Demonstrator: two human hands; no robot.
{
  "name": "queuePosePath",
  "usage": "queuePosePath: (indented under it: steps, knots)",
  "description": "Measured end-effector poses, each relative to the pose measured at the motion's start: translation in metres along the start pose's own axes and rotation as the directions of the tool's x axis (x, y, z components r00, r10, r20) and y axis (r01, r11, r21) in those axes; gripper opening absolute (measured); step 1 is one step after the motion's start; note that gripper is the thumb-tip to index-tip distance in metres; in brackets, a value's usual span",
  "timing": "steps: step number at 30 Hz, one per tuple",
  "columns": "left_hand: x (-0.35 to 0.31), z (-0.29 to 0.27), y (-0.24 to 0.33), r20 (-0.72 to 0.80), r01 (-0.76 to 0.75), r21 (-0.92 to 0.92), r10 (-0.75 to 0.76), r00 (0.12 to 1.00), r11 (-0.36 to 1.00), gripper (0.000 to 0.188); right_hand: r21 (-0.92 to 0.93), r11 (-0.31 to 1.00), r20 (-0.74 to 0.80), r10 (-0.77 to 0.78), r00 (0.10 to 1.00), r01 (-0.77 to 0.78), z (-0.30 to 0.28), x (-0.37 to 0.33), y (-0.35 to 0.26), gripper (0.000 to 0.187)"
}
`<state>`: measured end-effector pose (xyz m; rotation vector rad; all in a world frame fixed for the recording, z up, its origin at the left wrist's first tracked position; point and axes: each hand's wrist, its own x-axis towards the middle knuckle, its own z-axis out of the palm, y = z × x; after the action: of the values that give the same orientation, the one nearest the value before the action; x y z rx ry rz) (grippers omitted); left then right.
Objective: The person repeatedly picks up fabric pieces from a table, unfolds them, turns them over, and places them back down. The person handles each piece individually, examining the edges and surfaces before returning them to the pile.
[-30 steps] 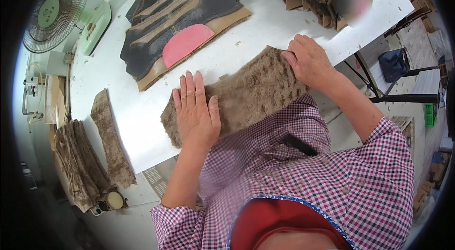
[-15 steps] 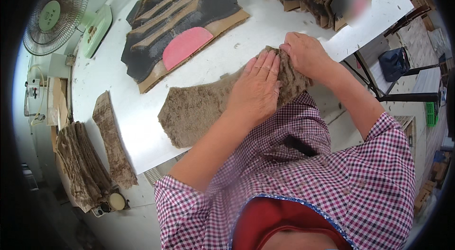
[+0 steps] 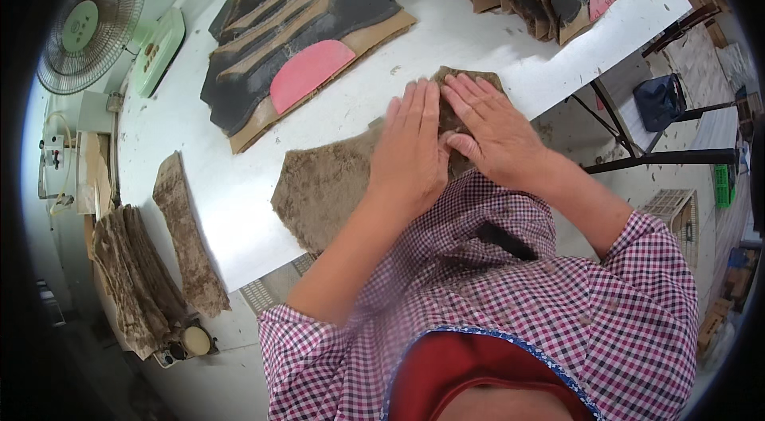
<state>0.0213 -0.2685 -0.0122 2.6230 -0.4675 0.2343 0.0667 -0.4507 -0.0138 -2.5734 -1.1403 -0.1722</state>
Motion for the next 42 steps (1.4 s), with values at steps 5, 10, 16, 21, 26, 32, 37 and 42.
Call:
queuePosePath:
  steps: [5, 10, 16, 21, 26, 32, 37, 42]
  knots:
    - [-0.035, -0.024, -0.016, 0.106, 0.16, 0.293, -0.198, 0.974, 0.943, 0.073, -0.116, 0.992, 0.083, 0.063, 0.995, -0.053, -0.003, 0.003, 0.018, 0.067]
    - [-0.083, -0.052, -0.05, 0.0, 0.249, 0.368, -0.267, 0.964, 0.896, 0.075, -0.129, 0.988, 0.088, 0.103, 0.991, -0.091, -0.001, 0.004, 0.019, 0.072]
    - [-0.063, -0.038, -0.032, -0.208, 0.136, 0.092, -0.114, 0.971, 0.986, 0.05, 0.086, 0.986, 0.109, 0.132, 0.985, -0.142, 0.005, 0.009, 0.011, 0.065]
    - [-0.063, -0.039, -0.062, -0.188, 0.271, 0.047, -0.258, 0.948, 0.962, 0.04, 0.476, 0.836, 0.074, 0.273, 0.959, -0.274, 0.021, -0.013, 0.031, 0.058]
    - [-0.143, -0.166, -0.149, -0.289, 0.579, 0.389, -0.502, 0.815, 0.716, 0.044, 0.489, 0.828, 0.077, 0.271, 0.96, -0.273, 0.004, -0.018, 0.023, 0.055]
    - [-0.274, -0.225, -0.267, -0.427, 0.982, 0.188, -0.902, 0.062, -0.021, 0.048, 0.5, 0.829, 0.062, 0.255, 0.965, -0.251, -0.01, -0.004, 0.012, 0.052]
    - [-0.253, -0.214, -0.272, -0.556, 0.96, 0.272, -0.804, 0.21, 0.063, 0.046, 0.438, 0.838, 0.012, 0.357, 0.934, -0.326, -0.025, 0.0, 0.002, 0.046]
    - [-0.129, -0.192, -0.237, -0.513, 0.5, 0.098, -0.387, 0.766, 0.86, 0.037, 0.54, 0.831, -0.074, 0.205, 0.976, -0.133, -0.025, 0.07, -0.053, 0.039]
